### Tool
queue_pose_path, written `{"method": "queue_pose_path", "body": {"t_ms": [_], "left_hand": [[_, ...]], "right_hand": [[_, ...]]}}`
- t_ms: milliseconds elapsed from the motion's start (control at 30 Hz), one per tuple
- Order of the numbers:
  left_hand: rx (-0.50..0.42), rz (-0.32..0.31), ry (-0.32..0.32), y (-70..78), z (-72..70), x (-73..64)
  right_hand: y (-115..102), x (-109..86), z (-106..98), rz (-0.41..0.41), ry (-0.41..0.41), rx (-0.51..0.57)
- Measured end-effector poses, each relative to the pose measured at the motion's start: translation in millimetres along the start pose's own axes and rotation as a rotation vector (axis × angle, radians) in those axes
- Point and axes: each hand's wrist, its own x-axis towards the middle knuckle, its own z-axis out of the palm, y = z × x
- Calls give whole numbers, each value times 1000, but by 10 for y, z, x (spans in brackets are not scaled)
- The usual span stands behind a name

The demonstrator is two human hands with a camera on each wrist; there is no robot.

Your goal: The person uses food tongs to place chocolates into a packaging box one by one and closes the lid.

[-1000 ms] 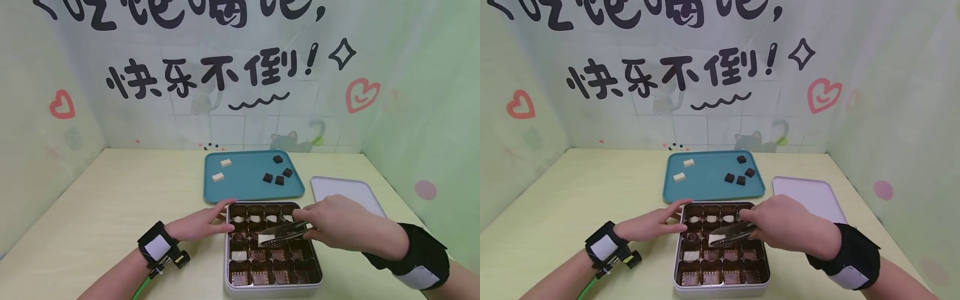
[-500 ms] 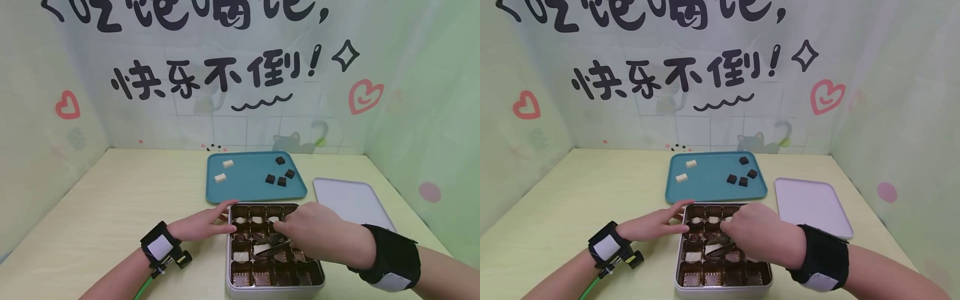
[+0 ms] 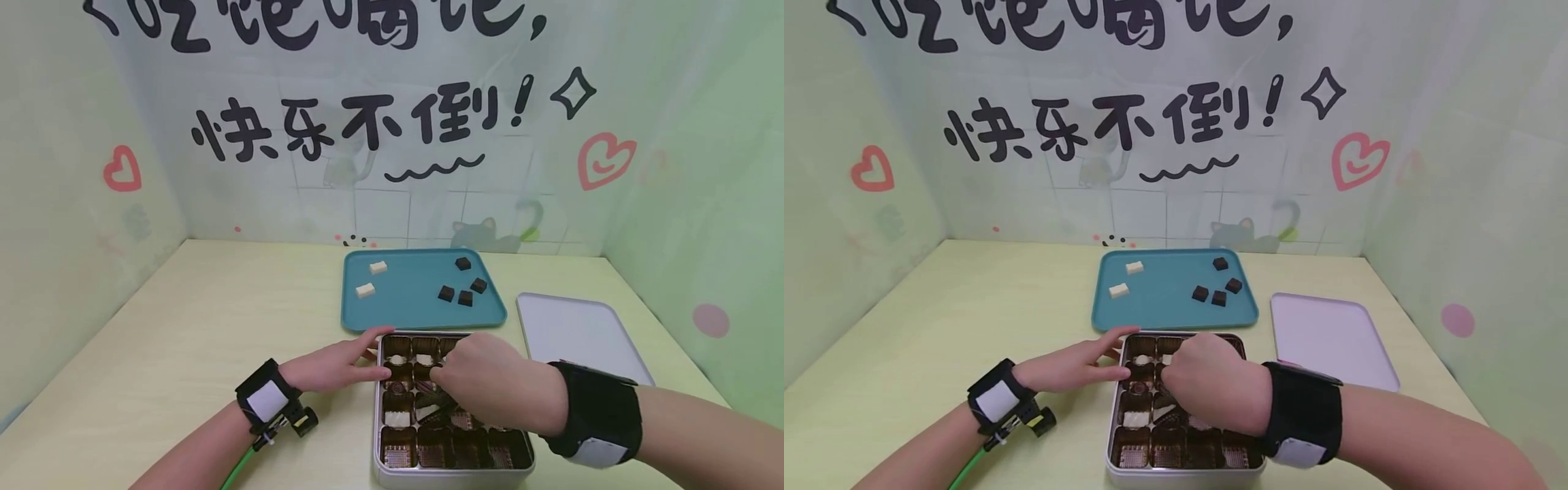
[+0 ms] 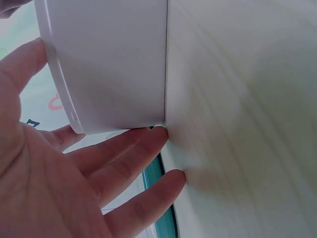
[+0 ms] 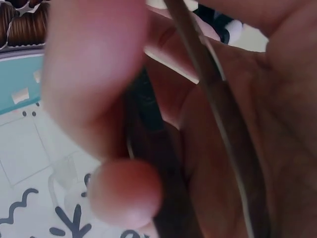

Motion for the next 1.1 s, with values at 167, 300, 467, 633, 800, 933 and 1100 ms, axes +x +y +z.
{"method": "queue_pose_path", "body": {"t_ms": [167,300,467,633,800,933,1100], "left_hand": [[-6,5,-3,16,9,-10],[1,9,-4,19,11,-8],[15,-1,3,2,5,1],[20,-1,3,-6,-9,8],[17,0,-5,-1,-28,13],[3,-2,-9,-13,-20,16],[-1,-6,-4,-25,-1,9]], "right_hand": [[-40,95,-16,-4,-54,-20],[-36,124,-33,10,-97,7],[45,66,-67,39,-100,70],[259,-81,-108,123,-90,227],[546,-121,-147,202,-40,370],[754,-23,-90,265,-16,417],[1030,227,146,337,-59,498]]}}
